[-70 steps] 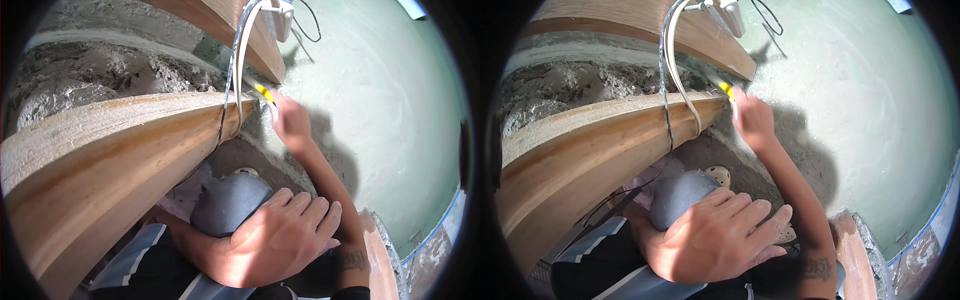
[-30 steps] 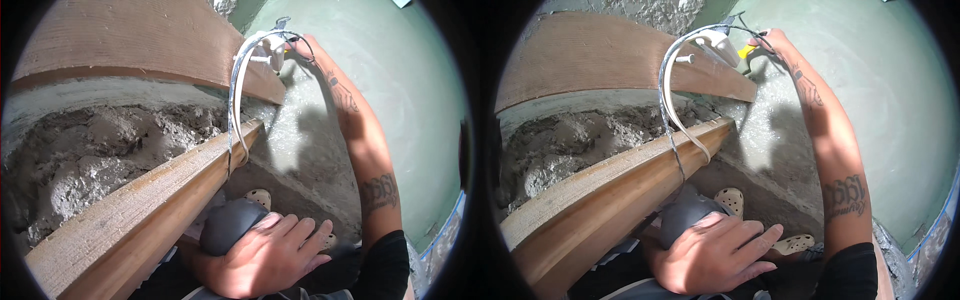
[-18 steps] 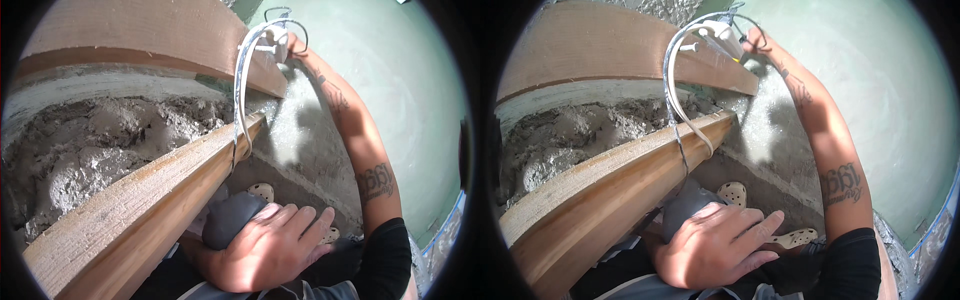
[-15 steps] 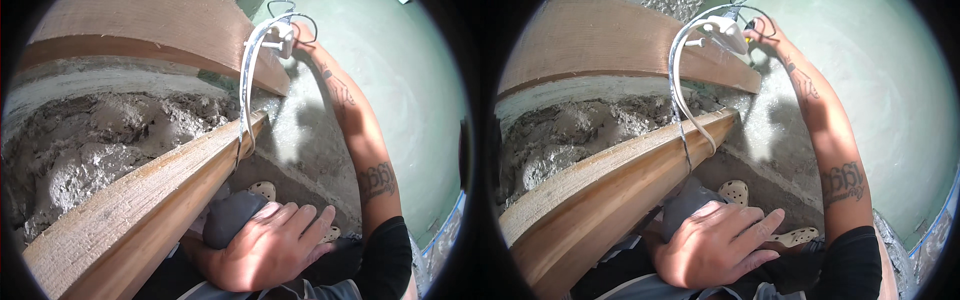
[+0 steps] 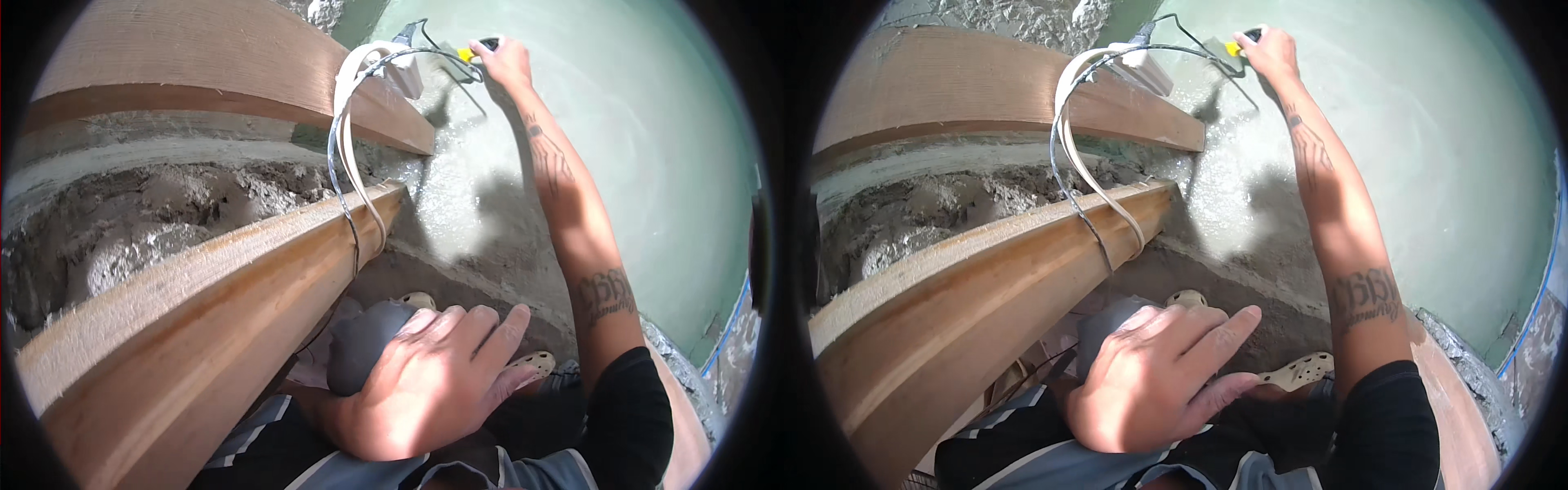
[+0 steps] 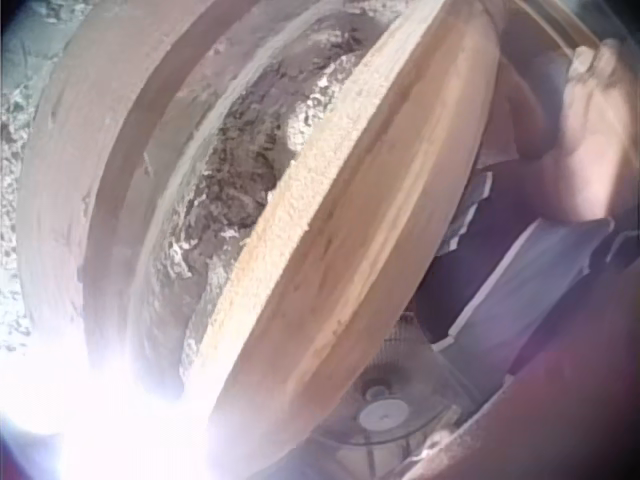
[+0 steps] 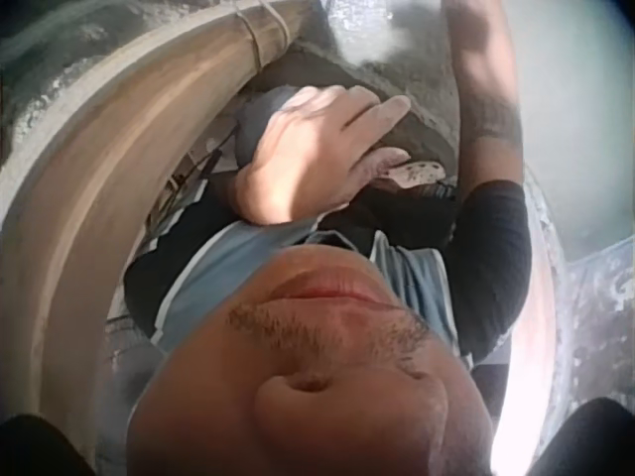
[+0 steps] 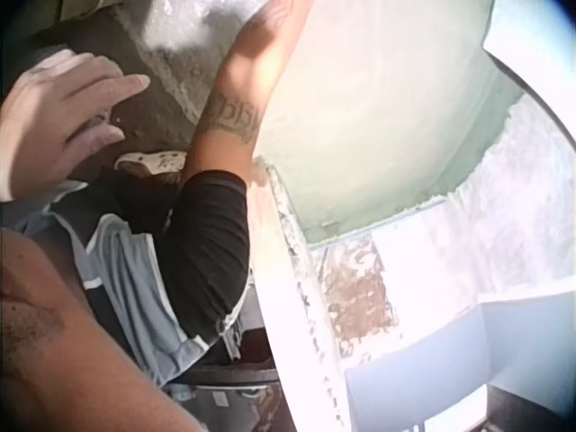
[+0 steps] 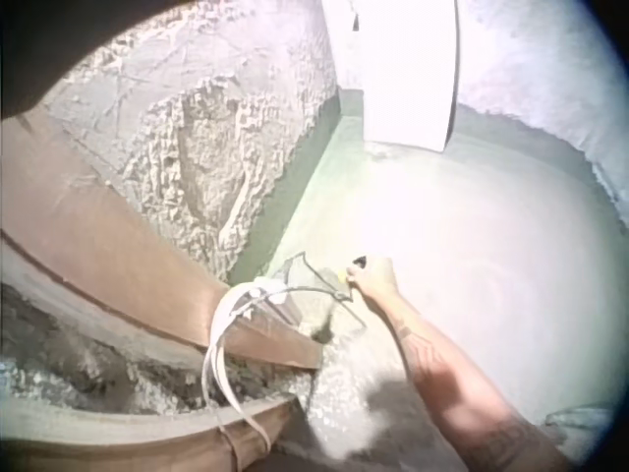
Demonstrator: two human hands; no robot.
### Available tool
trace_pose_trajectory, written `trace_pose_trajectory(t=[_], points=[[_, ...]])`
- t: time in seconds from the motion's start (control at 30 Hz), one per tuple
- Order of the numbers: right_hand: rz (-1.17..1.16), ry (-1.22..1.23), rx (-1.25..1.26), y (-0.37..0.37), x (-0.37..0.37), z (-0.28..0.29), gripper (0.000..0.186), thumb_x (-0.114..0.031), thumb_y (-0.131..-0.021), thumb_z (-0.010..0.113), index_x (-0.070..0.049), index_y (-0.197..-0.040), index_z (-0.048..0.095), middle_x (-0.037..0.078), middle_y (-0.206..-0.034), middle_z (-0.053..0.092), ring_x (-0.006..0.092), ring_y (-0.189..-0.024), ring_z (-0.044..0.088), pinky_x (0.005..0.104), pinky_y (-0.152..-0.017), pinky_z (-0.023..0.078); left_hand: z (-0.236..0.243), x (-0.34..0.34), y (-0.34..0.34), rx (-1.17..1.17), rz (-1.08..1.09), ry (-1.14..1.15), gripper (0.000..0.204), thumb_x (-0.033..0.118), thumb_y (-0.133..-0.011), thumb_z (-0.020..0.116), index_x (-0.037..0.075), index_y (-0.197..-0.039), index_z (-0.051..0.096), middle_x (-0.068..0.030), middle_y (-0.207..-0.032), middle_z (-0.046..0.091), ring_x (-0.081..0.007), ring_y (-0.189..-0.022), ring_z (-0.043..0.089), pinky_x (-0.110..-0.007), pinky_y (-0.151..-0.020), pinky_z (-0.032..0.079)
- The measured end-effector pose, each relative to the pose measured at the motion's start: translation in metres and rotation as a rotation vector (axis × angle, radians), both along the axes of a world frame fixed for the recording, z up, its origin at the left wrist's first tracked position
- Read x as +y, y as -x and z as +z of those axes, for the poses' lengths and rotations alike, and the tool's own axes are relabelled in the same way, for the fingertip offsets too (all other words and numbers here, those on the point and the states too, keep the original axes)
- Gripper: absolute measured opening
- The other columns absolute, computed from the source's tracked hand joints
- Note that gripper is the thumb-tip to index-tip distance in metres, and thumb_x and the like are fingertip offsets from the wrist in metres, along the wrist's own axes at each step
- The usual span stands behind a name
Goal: The person dips a paintbrush into a bucket of liquid sealant and applies the liquid across the concrete floor.
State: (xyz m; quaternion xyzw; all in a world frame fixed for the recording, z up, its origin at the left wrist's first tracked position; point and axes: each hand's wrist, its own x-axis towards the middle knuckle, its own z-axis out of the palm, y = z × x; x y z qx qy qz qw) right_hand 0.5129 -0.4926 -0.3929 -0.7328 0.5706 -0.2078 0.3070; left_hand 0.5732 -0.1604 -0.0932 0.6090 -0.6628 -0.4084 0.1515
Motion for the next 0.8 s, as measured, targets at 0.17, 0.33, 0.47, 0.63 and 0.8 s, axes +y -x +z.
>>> trace_pose_trajectory(t=[0.17, 0.33, 0.47, 0.63, 0.8], points=[[0.288, 0.084, 0.115, 0.034, 0.110, 0.025, 0.026, -0.025, -0.090, 0.060, 0.000, -0.089, 0.065, 0.023, -0.076, 0.064, 0.0386, -0.070, 0.064, 0.0460, -0.064, 0.052, 0.004, 0.001, 0.010, -0.001, 0.005, 0.036, 0.046, 0.026, -0.081, 0.070, 0.002, -0.120, 0.060, -0.0102, -0.092, 0.060, -0.0286, -0.080, 0.061, -0.038, -0.071, 0.048], [0.453, 0.034, 0.197, 0.071, 0.201, 0.046, 0.032, -0.026, -0.087, 0.062, 0.006, -0.082, 0.062, 0.025, -0.075, 0.064, 0.0407, -0.074, 0.065, 0.0474, -0.067, 0.052, 0.007, 0.004, 0.024, -0.027, -0.001, 0.053, 0.046, 0.025, -0.081, 0.070, 0.002, -0.119, 0.059, -0.0106, -0.087, 0.057, -0.0292, -0.075, 0.058, -0.038, -0.068, 0.045], [0.351, -0.443, 0.214, 0.074, 0.197, 0.067, 0.046, -0.036, -0.086, 0.061, 0.009, -0.079, 0.066, 0.028, -0.078, 0.065, 0.0414, -0.077, 0.065, 0.0450, -0.071, 0.052, 0.010, 0.009, 0.036, -0.093, -0.003, 0.125, 0.045, 0.025, -0.082, 0.069, 0.002, -0.119, 0.058, -0.0106, -0.086, 0.057, -0.0299, -0.074, 0.058, -0.038, -0.067, 0.045], [0.164, -0.393, 0.144, 0.040, 0.200, 0.046, 0.047, -0.042, -0.083, 0.064, 0.004, -0.087, 0.070, 0.027, -0.089, 0.066, 0.0404, -0.091, 0.065, 0.0448, -0.083, 0.051, 0.010, 0.011, 0.059, -0.229, -0.091, 0.142, 0.035, 0.031, -0.089, 0.061, 0.004, -0.112, 0.060, -0.0111, -0.085, 0.059, -0.0277, -0.079, 0.061, -0.039, -0.071, 0.046], [0.250, -0.300, 0.416, 0.154, 0.147, 0.027, 0.042, -0.037, -0.079, 0.071, 0.004, -0.087, 0.070, 0.026, -0.093, 0.067, 0.0392, -0.087, 0.066, 0.0451, -0.077, 0.054, 0.014, 0.021, 0.058, -0.203, 0.034, 0.163, 0.032, 0.015, -0.089, 0.063, -0.001, -0.116, 0.061, -0.0170, -0.086, 0.060, -0.0308, -0.075, 0.060, -0.036, -0.070, 0.048]])
